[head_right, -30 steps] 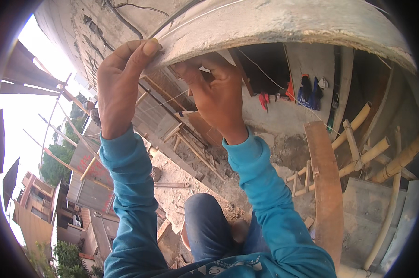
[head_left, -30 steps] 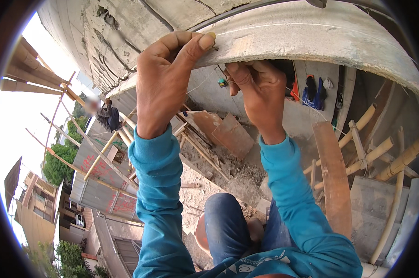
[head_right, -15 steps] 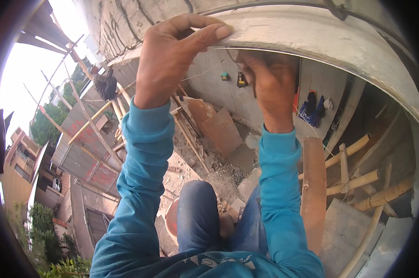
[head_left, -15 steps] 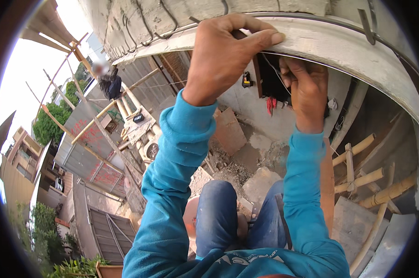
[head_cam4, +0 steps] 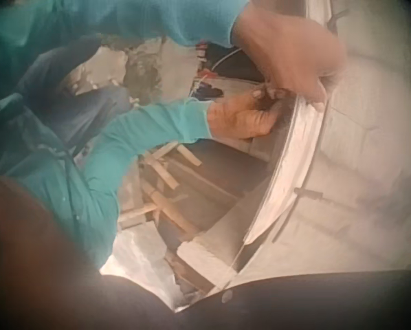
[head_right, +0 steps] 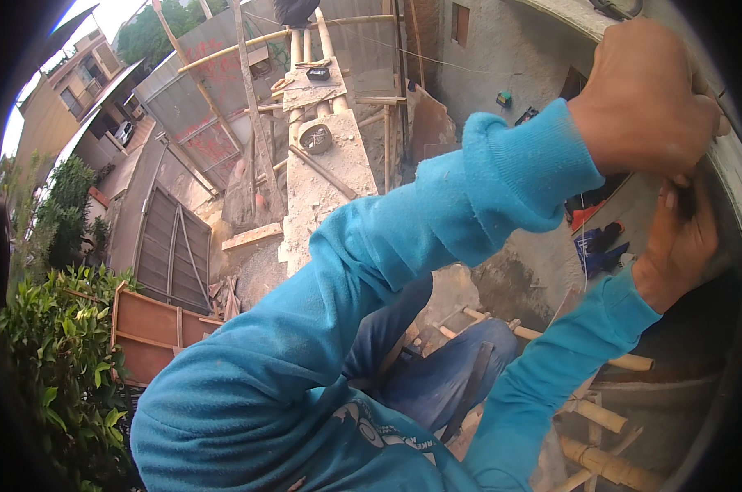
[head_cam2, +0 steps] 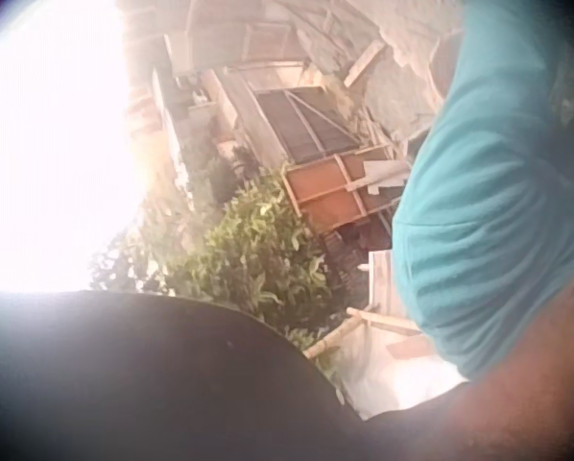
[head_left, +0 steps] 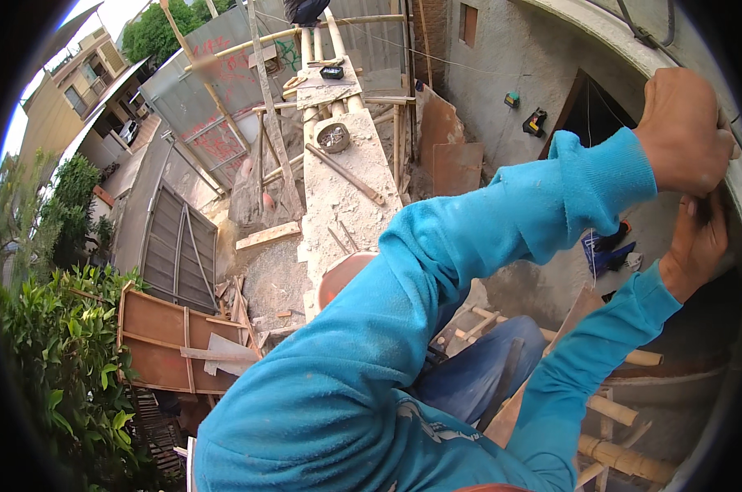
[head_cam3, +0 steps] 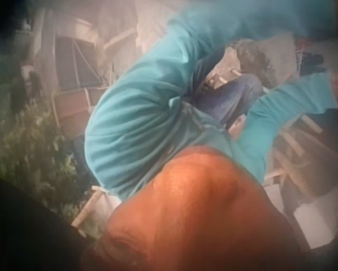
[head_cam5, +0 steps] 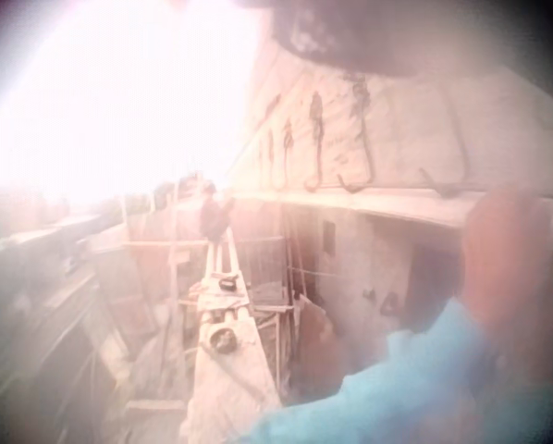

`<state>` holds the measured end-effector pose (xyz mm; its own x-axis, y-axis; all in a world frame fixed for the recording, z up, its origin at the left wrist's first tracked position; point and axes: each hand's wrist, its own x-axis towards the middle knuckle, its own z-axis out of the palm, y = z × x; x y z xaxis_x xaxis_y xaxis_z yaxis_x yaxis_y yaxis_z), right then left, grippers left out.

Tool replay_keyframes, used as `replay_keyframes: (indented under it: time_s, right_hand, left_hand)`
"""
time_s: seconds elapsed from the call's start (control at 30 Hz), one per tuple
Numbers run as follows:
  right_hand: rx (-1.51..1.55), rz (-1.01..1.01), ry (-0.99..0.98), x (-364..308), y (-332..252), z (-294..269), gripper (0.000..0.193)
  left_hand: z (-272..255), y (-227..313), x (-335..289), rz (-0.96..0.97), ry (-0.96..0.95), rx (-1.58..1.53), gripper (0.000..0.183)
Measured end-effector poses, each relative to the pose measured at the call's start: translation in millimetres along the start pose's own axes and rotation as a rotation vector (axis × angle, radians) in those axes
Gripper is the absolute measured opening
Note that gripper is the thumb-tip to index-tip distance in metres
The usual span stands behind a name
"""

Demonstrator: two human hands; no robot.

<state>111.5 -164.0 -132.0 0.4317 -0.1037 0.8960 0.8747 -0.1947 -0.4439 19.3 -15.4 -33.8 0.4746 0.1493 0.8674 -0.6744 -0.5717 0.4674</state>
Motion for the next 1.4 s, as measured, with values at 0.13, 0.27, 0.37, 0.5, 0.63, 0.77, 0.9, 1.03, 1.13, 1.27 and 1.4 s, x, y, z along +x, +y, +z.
replay_keyframes:
  time_s: [0.13, 0.27, 0.37, 0.5, 0.63, 0.77, 0.9, 1.03, 1.13, 1.27, 1.4]
  right_hand:
    - [-0.037, 0.026, -0.05, -8.3, -40.0, 0.4, 0.026]
    - [0.524, 0.323, 0.06, -5.9, -18.3, 4.2, 0.027]
    - [-0.166, -0.156, -0.003, -4.9, -14.0, -1.6, 0.023]
    - [0.599, 0.157, 0.168, -12.8, -58.3, 30.2, 0.021]
    - [0.69, 0.161, 0.113, -9.1, -53.6, 33.8, 0.019]
    - [0.632, 0.193, 0.095, -6.6, -65.6, 21.8, 0.018]
    - [0.782, 0.226, 0.016, -3.8, -53.6, 19.7, 0.017]
    - [0.838, 0.24, 0.003, -2.7, -59.3, 20.6, 0.016]
    - [0.441, 0.083, 0.124, -9.3, -71.7, 22.7, 0.015]
    - [0.667, 0.144, 0.082, -4.6, -54.1, 17.3, 0.015]
    - [0.87, 0.362, 0.029, -7.3, -64.2, 11.2, 0.016]
  left_hand:
    - [10.2, -5.7, -0.4, -0.054, 0.034, 0.056, 0.018]
    - [4.1, -5.0, -3.7, 0.0, 0.037, -0.04, 0.018]
    - [-8.2, 0.2, -5.9, 0.009, -0.007, -0.088, 0.02]
    - [-24.2, 6.2, -3.4, -0.058, -0.227, -0.158, 0.033]
    - [-20.0, -4.7, 3.3, 0.059, -0.199, -0.236, 0.023]
    - [-10.6, -3.3, 3.6, -0.027, -0.181, -0.183, 0.022]
    - [-4.1, 6.2, -4.7, -0.127, -0.134, -0.351, 0.021]
    - [-3.9, 2.4, -6.7, -0.076, -0.074, -0.369, 0.026]
    - [-8.8, 4.9, -6.4, -0.126, -0.079, -0.338, 0.029]
    - [-5.2, 11.8, -3.9, -0.115, -0.071, -0.325, 0.026]
    - [-4.3, 6.9, -2.3, 0.128, -0.003, -0.027, 0.026]
